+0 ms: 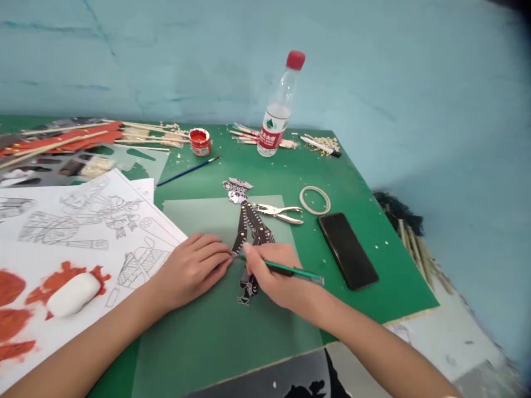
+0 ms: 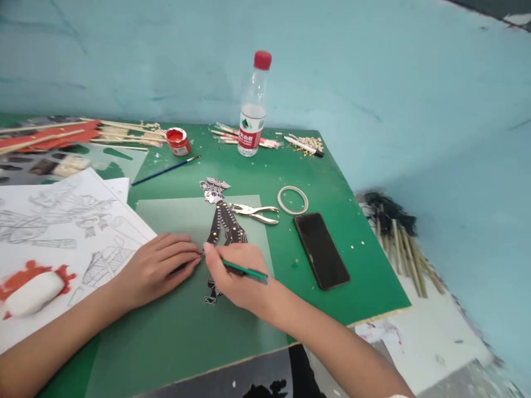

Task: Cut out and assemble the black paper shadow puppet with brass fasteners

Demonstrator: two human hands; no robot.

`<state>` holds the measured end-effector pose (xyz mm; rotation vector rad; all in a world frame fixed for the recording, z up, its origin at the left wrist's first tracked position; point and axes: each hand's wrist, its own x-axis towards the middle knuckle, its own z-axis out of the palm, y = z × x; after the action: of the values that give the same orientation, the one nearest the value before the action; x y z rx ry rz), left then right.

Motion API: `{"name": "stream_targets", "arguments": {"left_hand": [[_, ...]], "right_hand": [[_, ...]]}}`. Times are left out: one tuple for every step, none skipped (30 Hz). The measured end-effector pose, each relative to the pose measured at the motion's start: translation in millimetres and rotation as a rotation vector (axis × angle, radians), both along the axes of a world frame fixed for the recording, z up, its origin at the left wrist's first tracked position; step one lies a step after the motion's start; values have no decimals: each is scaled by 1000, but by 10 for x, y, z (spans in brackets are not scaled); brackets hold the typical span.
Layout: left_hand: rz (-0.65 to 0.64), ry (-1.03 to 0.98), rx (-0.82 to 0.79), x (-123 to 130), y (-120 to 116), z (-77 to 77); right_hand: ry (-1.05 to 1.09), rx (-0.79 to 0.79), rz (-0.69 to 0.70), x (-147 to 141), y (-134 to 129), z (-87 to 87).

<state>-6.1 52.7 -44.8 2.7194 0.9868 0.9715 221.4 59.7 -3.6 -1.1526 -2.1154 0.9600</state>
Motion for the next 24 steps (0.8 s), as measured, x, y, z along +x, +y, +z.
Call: {"name": "stream_targets", "arguments": {"left_hand": [[5, -2, 1, 3, -5, 2], [10, -2, 6, 6, -11, 4], [14, 1, 13, 9, -17, 5], [17, 10, 17, 12, -22, 7], [17, 17, 27, 16, -25, 8], [17, 25, 33, 19, -28, 10], [19, 29, 40, 24, -29, 10], [23, 30, 45, 28, -29, 10], [29, 26, 48, 32, -28, 7], [34, 19, 50, 35, -28, 3], [36, 11, 48, 36, -28, -3], [34, 8, 45, 35, -28, -11], [28, 9, 41, 31, -30, -20], [18, 15, 37, 25, -31, -28], [6, 22, 33, 16, -34, -37], [-8, 31, 28, 6, -36, -44], [-22, 35, 27, -3, -39, -51], [-33, 37, 24, -12, -41, -56], [-40, 38, 19, -18, -42, -59], [-42, 39, 15, -22, -41, -61], [-41, 45, 10, -23, -40, -61], [-34, 51, 8, -22, -37, -61], [-27, 58, 6, -20, -33, -60], [-21, 64, 5, -18, -30, -58]], "right_hand": [[2, 96, -27, -14, -19, -48], [10, 192, -46, -21, -33, -102], [21, 280, -51, -23, -43, -154], [29, 348, -46, -20, -48, -200], [32, 390, -29, -17, -49, -238], [30, 411, -5, -14, -47, -268], [23, 421, 20, -14, -42, -290], [9, 422, 44, -17, -37, -306], [-6, 420, 61, -22, -33, -319], [-14, 420, 73, -29, -29, -329], [-17, 421, 78, -36, -28, -337], [-16, 425, 76, -41, -27, -344], [-13, 426, 67, -44, -27, -350], [-10, 426, 58, -45, -27, -355], [-5, 427, 50, -44, -27, -358], [-2, 427, 45, -43, -27, -359], [-4, 428, 44, -41, -26, -359], [-10, 431, 45, -40, -25, -358], [-22, 434, 46, -40, -24, -356], [-37, 438, 48, -42, -23, -354], [-56, 439, 49, -45, -22, -352], [-75, 440, 49, -48, -22, -349], [-92, 443, 49, -52, -21, -347], [-104, 445, 48, -56, -20, -345]]}}
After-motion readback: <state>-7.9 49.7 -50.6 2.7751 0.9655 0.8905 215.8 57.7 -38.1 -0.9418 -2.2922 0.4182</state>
